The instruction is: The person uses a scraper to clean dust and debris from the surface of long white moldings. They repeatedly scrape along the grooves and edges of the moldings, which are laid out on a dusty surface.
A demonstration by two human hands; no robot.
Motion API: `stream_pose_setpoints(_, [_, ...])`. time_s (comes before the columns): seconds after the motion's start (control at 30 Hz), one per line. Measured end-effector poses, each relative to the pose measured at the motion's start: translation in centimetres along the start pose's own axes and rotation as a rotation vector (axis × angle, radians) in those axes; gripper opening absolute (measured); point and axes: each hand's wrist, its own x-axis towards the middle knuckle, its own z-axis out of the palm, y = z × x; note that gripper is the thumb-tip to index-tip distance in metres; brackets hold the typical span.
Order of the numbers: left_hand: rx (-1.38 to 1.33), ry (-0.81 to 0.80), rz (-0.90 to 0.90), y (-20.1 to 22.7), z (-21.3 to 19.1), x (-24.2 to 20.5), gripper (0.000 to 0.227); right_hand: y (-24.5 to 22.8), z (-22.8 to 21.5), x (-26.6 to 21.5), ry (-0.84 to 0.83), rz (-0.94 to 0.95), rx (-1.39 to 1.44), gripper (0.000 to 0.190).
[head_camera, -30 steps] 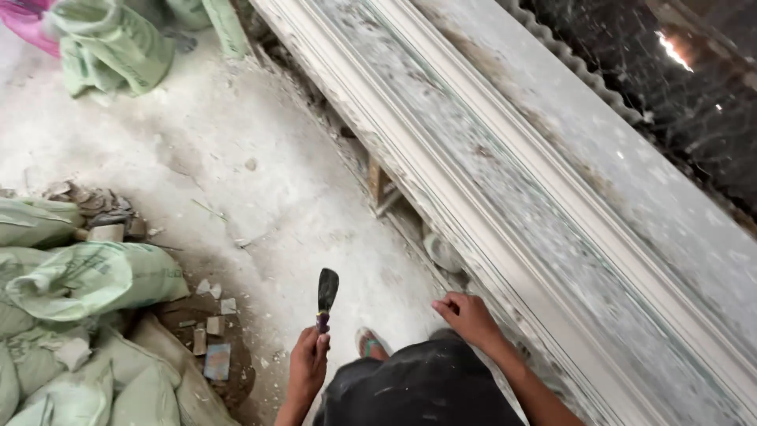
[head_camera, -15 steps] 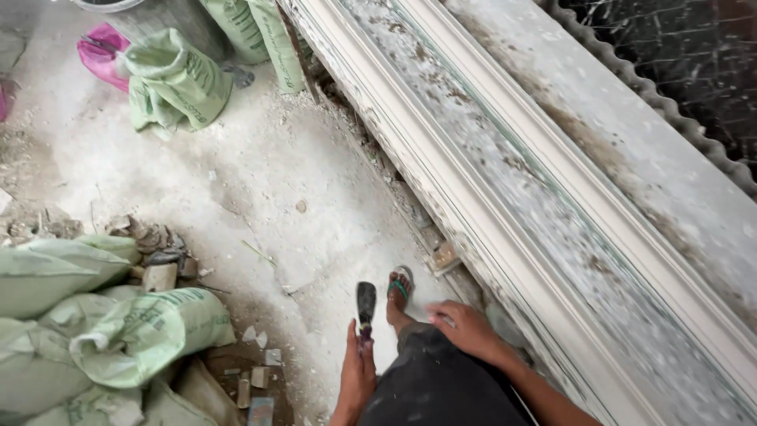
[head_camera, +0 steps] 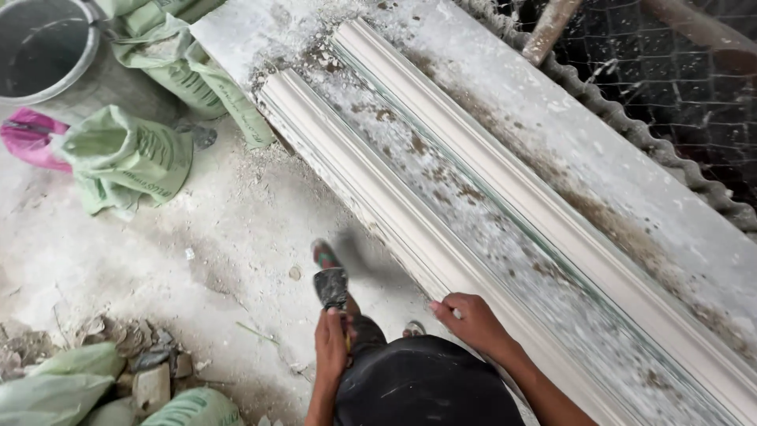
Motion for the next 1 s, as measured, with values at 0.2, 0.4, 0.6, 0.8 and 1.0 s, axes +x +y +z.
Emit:
stream_pose_setpoints(0.2, [0.066, -0.192, 0.011, 5.0, 1.7, 13.5, 0.055, -2.2, 1.0, 9.9, 0.129, 0.141, 0.128, 0.045])
stream_pose_setpoints(0.4, [0.225, -0.458, 0.203, 17.7, -0.2, 26.7, 0.048, -12.4, -0.8, 19.6, 0.291, 0.078, 0.287, 0.032])
stream_pose_setpoints(0.6, [0.11, -0.565, 0.076, 21.4, 0.7, 33.8, 0.042, -21.2, -2.9, 27.2, 0.252, -0.078, 0.222, 0.057])
stream_pose_setpoints(0.8, [0.201, -0.5, 0.103, 18.3, 2.6, 33.9, 0.041, -20.2, -0.6, 30.9, 0.209, -0.087, 0.262, 0.085])
stream_pose_setpoints(1.0, [0.131, -0.471, 0.358, 19.7, -0.3, 34.9, 0.027, -21.1, -2.3, 32.7, -0.015, -0.158, 0.382, 0.082])
